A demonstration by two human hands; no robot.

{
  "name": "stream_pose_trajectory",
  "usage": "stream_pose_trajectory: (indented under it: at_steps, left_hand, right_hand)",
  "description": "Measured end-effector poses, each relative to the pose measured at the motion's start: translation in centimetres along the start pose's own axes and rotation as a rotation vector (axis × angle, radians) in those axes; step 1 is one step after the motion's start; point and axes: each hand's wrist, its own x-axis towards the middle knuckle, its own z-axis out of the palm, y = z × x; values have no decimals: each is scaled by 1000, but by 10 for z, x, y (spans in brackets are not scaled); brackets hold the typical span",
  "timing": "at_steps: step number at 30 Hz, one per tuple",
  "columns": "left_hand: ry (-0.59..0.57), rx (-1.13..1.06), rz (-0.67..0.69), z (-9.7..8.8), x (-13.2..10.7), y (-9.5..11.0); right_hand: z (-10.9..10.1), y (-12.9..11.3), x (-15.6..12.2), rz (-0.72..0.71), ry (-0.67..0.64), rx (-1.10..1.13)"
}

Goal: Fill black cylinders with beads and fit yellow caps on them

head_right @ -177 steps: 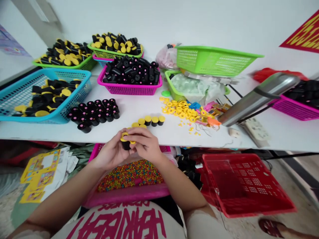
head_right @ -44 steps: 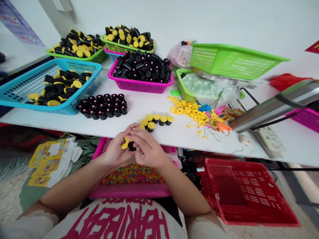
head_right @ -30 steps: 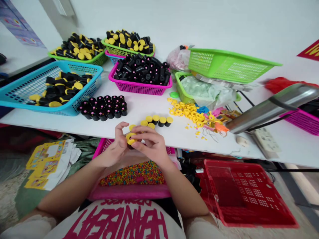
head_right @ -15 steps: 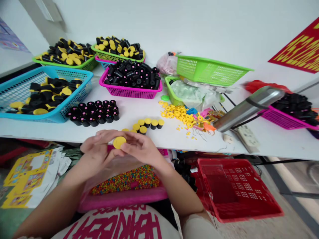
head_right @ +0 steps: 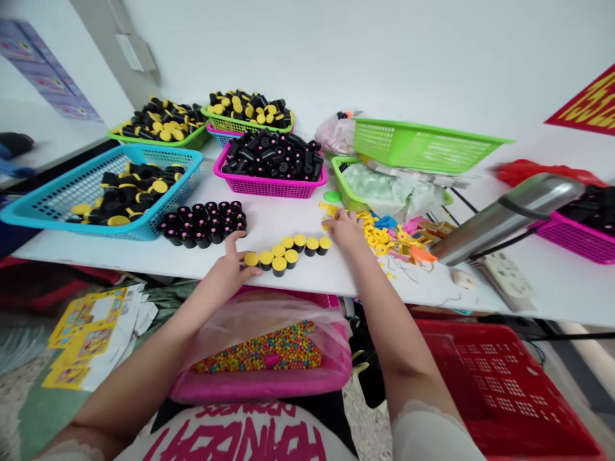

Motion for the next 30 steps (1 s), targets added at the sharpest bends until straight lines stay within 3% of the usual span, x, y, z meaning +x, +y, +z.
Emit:
stream_pose_trajectory:
  at_steps: [3, 6, 9, 13, 15, 20, 24, 27, 30]
  left_hand:
    - [23, -4, 53, -5, 7, -4]
    - [196, 230, 127, -24, 18, -6]
    - [362, 514, 89, -38, 35, -5]
    - [397, 694, 20, -33, 53, -2]
    - [397, 754, -13, -24, 57, -2]
    - [300, 800, -56, -11, 57, 2]
    - [186, 684, 9, -22, 41, 21]
    - [53, 413, 182, -36, 15, 43]
    - [-70, 130, 445, -43, -16, 62]
  right_hand:
    - [0, 1, 0, -15, 63, 76]
    - [-8, 4, -1, -24, 110, 142]
    - [-22, -1, -8, 23, 234, 244]
    - [-47, -32, -26, 73, 564, 550]
    - [-60, -54, -37, 10, 629, 648]
    - [-80, -96, -64, -189, 592, 782]
    - [-85, -114, -81, -193, 495, 1027]
    - [-91, -132, -99, -133, 435, 1148]
    - [-97, -150, -117, -104, 587, 1081]
